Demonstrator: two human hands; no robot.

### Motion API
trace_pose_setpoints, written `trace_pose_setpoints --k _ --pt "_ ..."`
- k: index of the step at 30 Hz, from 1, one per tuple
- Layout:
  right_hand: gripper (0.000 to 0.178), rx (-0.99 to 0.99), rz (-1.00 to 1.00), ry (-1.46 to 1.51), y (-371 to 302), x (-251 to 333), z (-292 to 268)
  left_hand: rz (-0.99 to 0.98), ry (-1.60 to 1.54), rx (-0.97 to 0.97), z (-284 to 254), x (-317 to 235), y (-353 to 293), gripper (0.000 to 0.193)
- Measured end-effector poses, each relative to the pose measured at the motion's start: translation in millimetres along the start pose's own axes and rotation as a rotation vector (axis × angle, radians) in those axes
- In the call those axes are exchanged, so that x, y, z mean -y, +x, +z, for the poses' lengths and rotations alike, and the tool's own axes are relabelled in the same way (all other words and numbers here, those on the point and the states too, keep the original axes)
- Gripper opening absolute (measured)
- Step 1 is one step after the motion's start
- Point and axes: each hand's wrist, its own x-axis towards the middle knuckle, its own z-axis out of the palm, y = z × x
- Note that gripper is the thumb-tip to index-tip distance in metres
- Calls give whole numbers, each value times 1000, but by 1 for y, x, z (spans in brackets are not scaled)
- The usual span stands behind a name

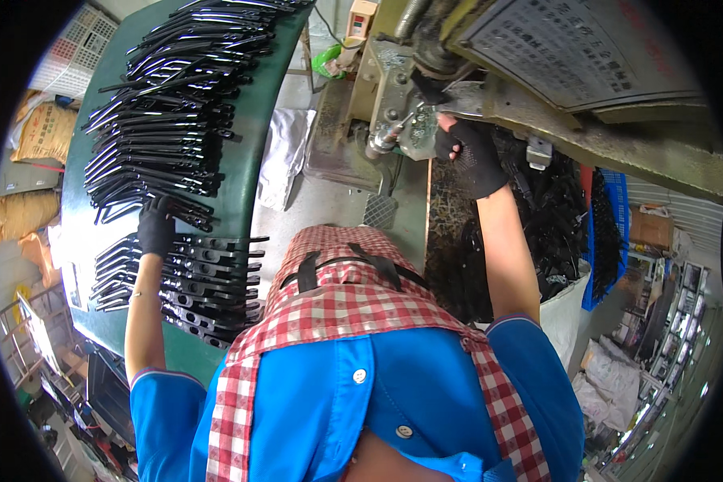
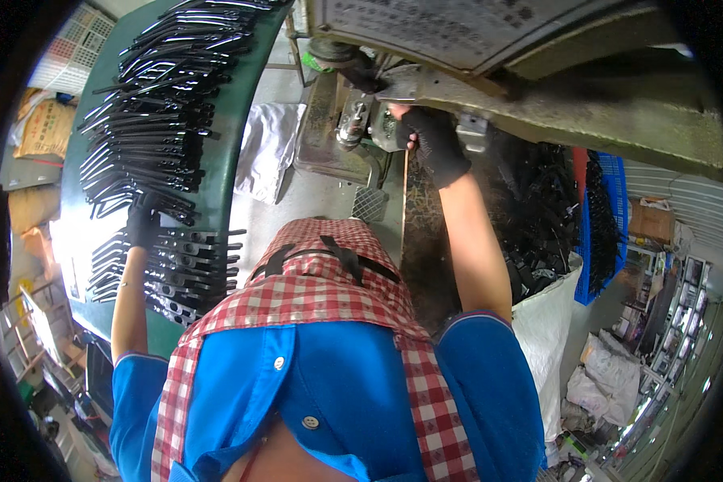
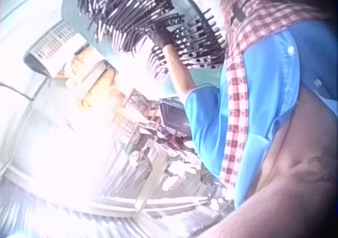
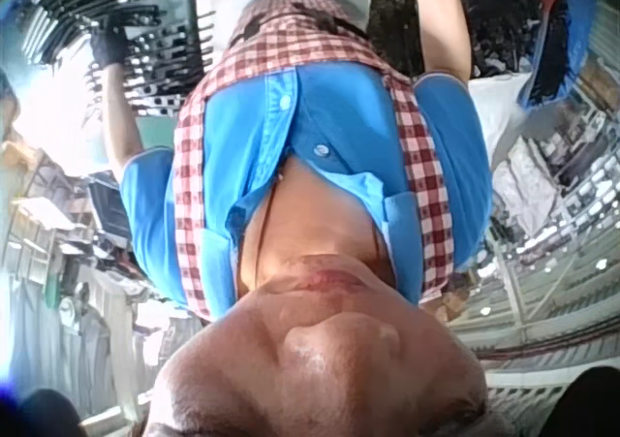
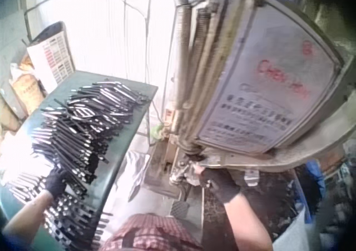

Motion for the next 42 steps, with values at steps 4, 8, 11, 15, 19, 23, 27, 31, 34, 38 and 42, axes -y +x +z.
trace_pose_setpoints --k 4,8,11,15,19,23,27,31,34,38,42 --pt "32 -415 -312 -811 23 -38 -94 28 23 13 -9 6 5 22" --pt "49 -540 -167 -1912 8 -60 -211 108 31 -130 -34 2 20 22" --pt "52 -701 213 -1748 -12 -108 -255 175 -73 -142 -52 -13 41 25" --pt "40 -793 -99 -1245 -30 -100 -252 336 -234 -59 -92 -92 70 36" --pt "24 -535 -305 -23 -53 -34 -113 514 -418 -17 -113 -197 86 31" --pt "26 -172 -356 396 -76 -7 -17 641 -515 111 -127 -255 106 30" --pt "32 -160 -354 253 -85 -2 15 656 -560 125 -124 -263 117 28" --pt "25 -292 -381 -145 -88 1 26 713 -514 195 -133 -263 118 26" --pt "23 -242 -281 268 -80 -19 39 704 -434 165 -136 -272 116 26" --pt "24 -258 -204 327 -88 -17 57 720 -373 64 -135 -268 114 28" --pt "24 -214 -237 252 -87 -18 65 727 -440 203 -137 -264 123 28"
